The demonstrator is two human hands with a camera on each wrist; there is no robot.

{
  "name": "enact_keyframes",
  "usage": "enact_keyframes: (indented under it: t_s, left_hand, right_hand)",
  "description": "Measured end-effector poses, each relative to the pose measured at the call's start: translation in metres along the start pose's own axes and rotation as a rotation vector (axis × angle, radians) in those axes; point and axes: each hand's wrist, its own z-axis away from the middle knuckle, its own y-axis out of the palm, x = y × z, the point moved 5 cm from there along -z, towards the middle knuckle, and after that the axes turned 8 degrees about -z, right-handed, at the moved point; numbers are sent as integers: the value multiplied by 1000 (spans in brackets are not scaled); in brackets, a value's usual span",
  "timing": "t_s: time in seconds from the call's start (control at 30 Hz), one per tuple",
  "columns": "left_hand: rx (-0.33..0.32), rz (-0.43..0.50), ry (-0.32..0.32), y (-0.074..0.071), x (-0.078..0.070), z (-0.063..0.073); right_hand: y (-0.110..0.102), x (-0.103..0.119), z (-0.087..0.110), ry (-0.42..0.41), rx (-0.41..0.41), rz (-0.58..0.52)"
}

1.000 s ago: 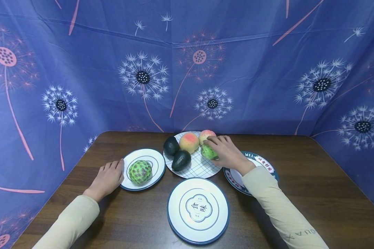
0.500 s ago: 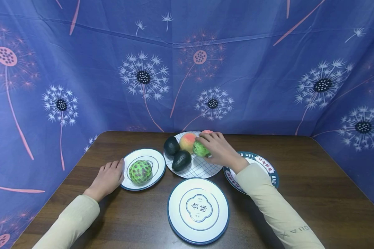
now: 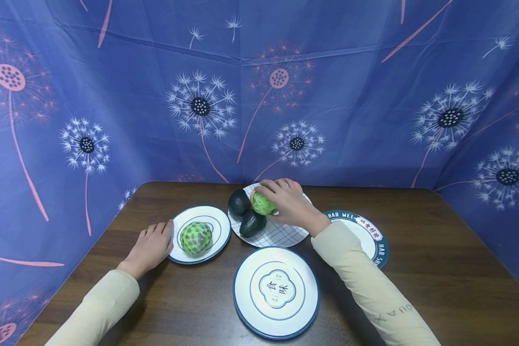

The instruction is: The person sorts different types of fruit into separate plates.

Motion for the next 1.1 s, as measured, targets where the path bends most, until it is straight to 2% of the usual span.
enact_keyframes:
  t_s: [0.23, 0.77, 1.1]
  left_hand:
    - [-7, 1, 1, -1, 0, 0]
    - [2, 0, -1, 1, -1, 0]
    - [14, 5, -1, 1, 0, 0]
  right_hand:
    - [4, 10, -14, -4, 33, -44]
    - [25, 41, -43, -72, 87, 10]
    - [41, 57, -57, -100, 86, 1]
